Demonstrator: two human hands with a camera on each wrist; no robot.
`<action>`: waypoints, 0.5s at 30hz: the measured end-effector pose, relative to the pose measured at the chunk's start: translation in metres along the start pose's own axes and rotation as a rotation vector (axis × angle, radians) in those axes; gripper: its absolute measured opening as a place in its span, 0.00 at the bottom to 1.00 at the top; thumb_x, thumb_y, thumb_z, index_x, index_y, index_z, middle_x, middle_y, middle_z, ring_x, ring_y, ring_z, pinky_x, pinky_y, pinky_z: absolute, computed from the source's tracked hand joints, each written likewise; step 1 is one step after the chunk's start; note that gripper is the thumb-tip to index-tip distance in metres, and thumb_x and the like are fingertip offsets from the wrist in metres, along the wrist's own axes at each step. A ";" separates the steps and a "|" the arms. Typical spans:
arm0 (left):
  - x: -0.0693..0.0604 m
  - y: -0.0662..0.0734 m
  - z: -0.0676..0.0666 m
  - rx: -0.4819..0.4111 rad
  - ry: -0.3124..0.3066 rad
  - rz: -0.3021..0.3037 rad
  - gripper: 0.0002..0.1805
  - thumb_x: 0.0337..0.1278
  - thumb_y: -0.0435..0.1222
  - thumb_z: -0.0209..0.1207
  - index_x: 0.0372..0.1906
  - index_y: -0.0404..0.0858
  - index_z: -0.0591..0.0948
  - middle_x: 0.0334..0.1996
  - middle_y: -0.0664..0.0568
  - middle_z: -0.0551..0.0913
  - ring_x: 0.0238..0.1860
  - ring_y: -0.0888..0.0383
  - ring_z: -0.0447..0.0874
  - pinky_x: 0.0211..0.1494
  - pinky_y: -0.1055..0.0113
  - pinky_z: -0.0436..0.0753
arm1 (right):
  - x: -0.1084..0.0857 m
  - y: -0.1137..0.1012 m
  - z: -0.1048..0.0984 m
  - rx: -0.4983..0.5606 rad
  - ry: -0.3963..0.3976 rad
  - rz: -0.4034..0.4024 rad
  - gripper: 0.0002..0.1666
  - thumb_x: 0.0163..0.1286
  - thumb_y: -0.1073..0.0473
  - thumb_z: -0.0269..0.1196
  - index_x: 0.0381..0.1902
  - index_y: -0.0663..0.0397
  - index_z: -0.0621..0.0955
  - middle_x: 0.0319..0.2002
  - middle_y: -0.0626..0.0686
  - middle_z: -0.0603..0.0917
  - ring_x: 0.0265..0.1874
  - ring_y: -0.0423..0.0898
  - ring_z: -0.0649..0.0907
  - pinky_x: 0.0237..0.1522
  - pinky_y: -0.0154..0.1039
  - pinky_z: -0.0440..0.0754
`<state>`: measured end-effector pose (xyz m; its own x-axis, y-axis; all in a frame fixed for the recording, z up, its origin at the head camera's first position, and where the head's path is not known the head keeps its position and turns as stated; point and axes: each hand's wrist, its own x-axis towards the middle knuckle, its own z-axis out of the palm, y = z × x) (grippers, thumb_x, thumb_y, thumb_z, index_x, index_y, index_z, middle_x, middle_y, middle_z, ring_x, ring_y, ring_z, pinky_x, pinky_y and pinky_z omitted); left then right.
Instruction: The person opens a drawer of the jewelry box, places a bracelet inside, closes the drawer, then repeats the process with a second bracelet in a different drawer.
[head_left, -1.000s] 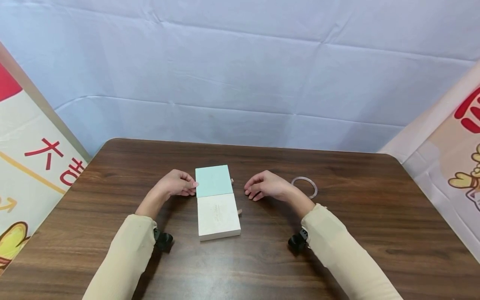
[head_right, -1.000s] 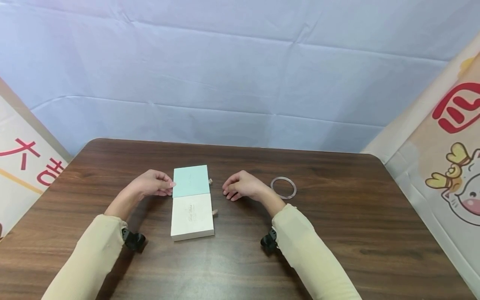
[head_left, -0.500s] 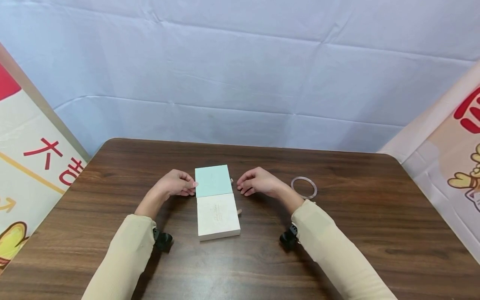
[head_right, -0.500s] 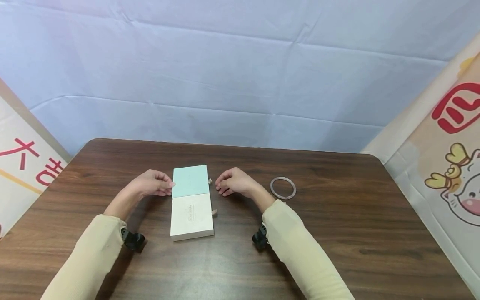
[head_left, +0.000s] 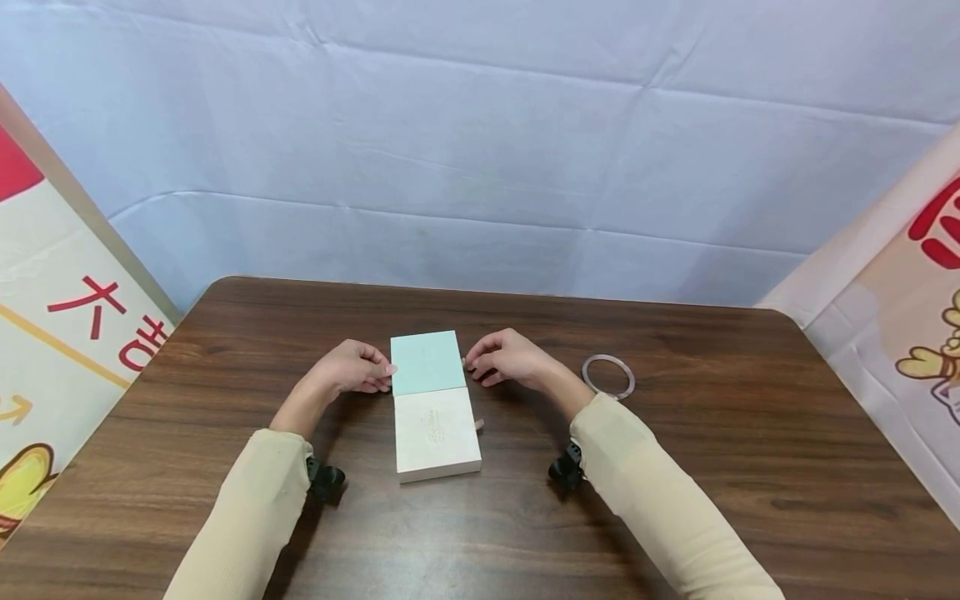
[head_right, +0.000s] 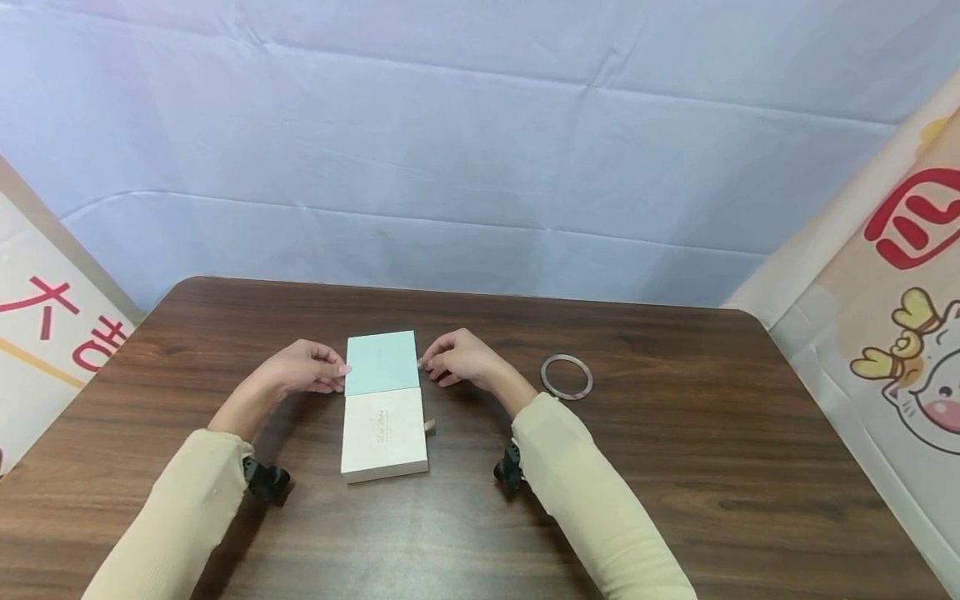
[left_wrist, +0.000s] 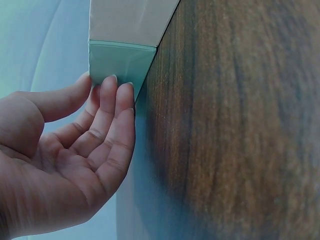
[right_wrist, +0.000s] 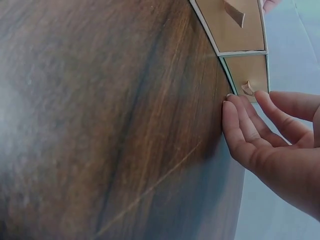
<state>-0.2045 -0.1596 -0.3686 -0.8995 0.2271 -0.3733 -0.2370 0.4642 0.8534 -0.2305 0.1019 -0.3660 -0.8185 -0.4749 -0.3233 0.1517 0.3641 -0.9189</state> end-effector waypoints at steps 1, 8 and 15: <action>0.000 0.000 0.000 0.001 0.000 0.000 0.09 0.61 0.32 0.55 0.36 0.26 0.77 0.29 0.45 0.81 0.30 0.57 0.81 0.39 0.63 0.80 | 0.000 0.000 0.000 0.000 0.002 0.002 0.12 0.64 0.73 0.52 0.44 0.72 0.77 0.44 0.63 0.78 0.41 0.55 0.80 0.41 0.45 0.79; 0.000 0.000 0.000 -0.008 0.000 -0.005 0.09 0.61 0.31 0.54 0.36 0.26 0.77 0.29 0.45 0.81 0.29 0.58 0.81 0.39 0.63 0.80 | 0.002 0.000 0.001 -0.002 0.010 0.009 0.12 0.63 0.74 0.53 0.44 0.73 0.78 0.44 0.63 0.79 0.38 0.53 0.80 0.40 0.45 0.80; 0.000 0.001 0.001 -0.009 -0.004 -0.002 0.09 0.61 0.32 0.54 0.36 0.26 0.77 0.30 0.44 0.81 0.30 0.57 0.81 0.40 0.62 0.80 | 0.002 -0.002 0.001 -0.026 0.018 0.018 0.12 0.65 0.73 0.52 0.43 0.72 0.79 0.43 0.62 0.79 0.38 0.52 0.80 0.38 0.44 0.80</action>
<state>-0.2041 -0.1580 -0.3683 -0.8977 0.2296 -0.3762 -0.2417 0.4571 0.8559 -0.2320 0.0990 -0.3652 -0.8258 -0.4537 -0.3349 0.1521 0.3927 -0.9070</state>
